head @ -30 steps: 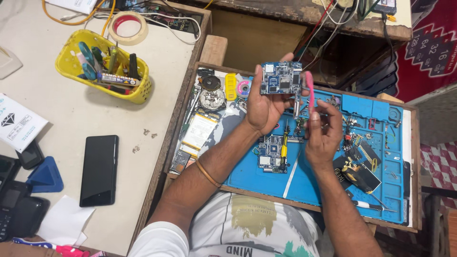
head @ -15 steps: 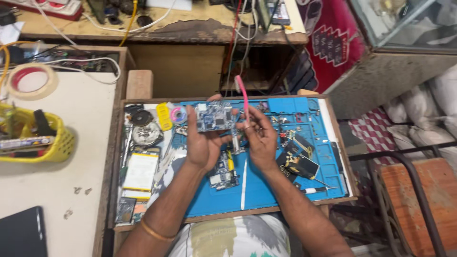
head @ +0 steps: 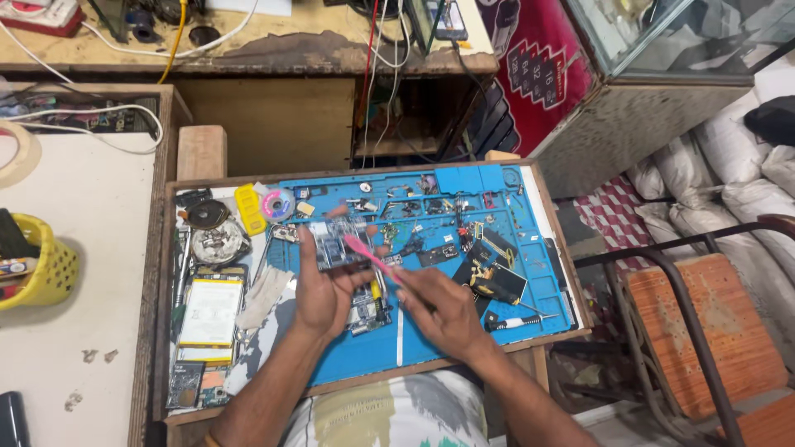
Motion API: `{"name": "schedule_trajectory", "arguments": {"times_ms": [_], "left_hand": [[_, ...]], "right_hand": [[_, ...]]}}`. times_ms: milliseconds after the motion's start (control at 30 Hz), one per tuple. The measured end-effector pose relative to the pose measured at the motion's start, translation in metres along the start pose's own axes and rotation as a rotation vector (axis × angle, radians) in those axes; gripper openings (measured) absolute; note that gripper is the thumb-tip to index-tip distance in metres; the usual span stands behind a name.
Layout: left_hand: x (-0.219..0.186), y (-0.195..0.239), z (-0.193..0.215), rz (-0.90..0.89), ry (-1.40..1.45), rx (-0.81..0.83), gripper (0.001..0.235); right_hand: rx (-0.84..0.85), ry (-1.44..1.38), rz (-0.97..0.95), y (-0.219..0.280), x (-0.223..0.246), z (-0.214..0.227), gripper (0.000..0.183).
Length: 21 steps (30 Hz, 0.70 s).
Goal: The person cleans a small circuit board with a pink brush and then uses a yellow screwdriver to adjust components on the board. The person works over a blue tray containing various electronic parts and tools.
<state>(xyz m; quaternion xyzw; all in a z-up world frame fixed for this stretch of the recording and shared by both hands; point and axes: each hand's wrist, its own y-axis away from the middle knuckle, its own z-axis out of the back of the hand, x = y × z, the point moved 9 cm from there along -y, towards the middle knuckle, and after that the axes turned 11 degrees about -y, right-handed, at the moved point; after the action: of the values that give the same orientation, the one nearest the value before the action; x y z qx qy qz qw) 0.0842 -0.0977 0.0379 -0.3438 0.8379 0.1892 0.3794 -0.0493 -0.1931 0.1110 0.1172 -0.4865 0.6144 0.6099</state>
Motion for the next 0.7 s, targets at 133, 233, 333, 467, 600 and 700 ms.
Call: {"name": "schedule_trajectory", "arguments": {"times_ms": [133, 233, 333, 467, 600, 700], "left_hand": [[0.013, 0.004, 0.004, 0.027, -0.045, 0.018, 0.073], [0.015, 0.006, 0.008, 0.022, -0.031, 0.002, 0.070], [0.012, 0.006, 0.007, -0.017, -0.068, 0.026, 0.070], [0.012, 0.006, 0.004, -0.054, -0.095, 0.060, 0.070], [0.012, 0.007, 0.007, -0.054, -0.053, 0.085, 0.069], [0.015, 0.006, 0.005, -0.039, -0.059, 0.108, 0.071]], "right_hand": [[0.007, -0.133, -0.095, 0.013, -0.010, -0.008, 0.042], [0.120, -0.166, -0.063, 0.022, -0.004, -0.023, 0.040], [0.041, -0.109, -0.088, 0.015, -0.012, -0.014, 0.040], [-0.024, -0.146, -0.085, 0.011, -0.017, -0.003, 0.040], [0.069, -0.209, -0.139, 0.023, -0.024, -0.024, 0.040], [-0.075, -0.140, -0.003, 0.022, -0.029, -0.009, 0.030]]}}
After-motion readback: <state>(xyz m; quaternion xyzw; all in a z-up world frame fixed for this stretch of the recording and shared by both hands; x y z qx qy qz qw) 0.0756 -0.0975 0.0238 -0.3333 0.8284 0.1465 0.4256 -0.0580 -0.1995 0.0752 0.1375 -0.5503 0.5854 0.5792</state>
